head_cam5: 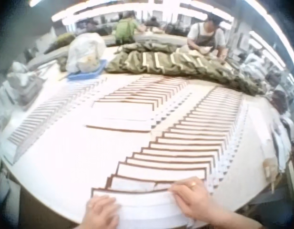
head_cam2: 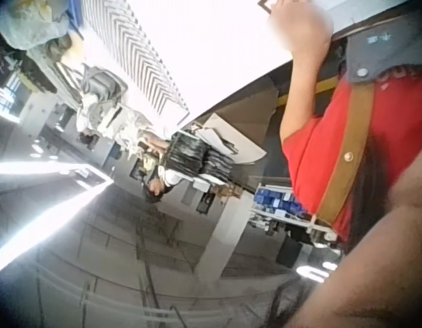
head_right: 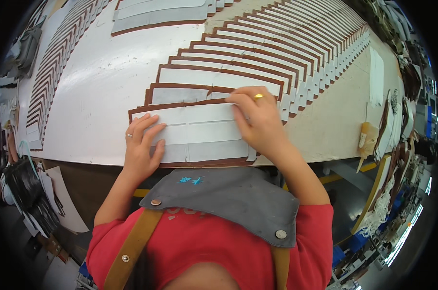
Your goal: The person applies glue from a squeeze bottle onto white rectangular pieces laid out on a table. They then pick up brown rectangular pieces and press them onto the glued white pieces to form assembled units. The person repeats this process, stacking the finished units on the table.
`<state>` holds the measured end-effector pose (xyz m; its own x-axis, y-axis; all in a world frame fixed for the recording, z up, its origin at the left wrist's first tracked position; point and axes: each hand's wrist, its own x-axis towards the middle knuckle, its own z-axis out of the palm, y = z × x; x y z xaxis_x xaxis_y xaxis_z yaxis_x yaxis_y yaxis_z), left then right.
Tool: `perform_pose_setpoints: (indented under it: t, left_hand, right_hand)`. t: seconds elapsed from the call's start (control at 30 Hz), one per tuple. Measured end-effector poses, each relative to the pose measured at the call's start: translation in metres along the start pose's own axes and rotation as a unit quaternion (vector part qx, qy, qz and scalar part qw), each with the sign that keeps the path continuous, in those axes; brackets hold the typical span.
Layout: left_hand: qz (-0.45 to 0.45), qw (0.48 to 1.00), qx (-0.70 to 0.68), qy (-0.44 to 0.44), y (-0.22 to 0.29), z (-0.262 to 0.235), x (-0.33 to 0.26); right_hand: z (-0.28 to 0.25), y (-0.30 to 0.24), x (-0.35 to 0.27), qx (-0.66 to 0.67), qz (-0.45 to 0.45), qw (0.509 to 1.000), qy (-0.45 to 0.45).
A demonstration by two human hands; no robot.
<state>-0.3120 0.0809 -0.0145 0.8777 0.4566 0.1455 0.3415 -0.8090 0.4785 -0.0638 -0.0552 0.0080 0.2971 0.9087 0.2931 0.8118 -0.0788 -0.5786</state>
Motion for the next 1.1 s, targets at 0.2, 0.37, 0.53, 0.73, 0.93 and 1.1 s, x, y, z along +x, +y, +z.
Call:
perform_pose_setpoints:
  t: [0.2,0.37,0.53,0.73,0.93,1.1]
  left_hand:
    - [-0.004,0.999,0.022,0.026,0.002,0.0,-0.002]
    - [-0.011,1.0,0.01,0.023,0.0,0.002,-0.005]
    - [-0.102,0.987,0.027,0.125,-0.004,-0.003,-0.006]
    - [-0.246,0.94,-0.205,0.121,-0.019,-0.019,0.007]
    - [-0.222,0.862,-0.413,0.194,-0.04,-0.039,0.048]
    - [-0.215,0.84,-0.438,0.24,-0.089,-0.052,0.099]
  right_hand:
    - [0.036,-0.014,0.032,0.04,-0.049,0.995,-0.079]
    - [0.043,-0.012,0.034,0.026,-0.07,0.994,-0.084]
    - [0.034,-0.021,0.032,0.019,-0.101,0.993,-0.056]
    - [0.026,-0.024,0.046,0.046,-0.091,0.993,-0.06]
    - [-0.006,-0.007,0.084,0.068,0.01,0.977,-0.203]
    - [-0.006,0.043,0.131,0.242,0.174,0.93,-0.214]
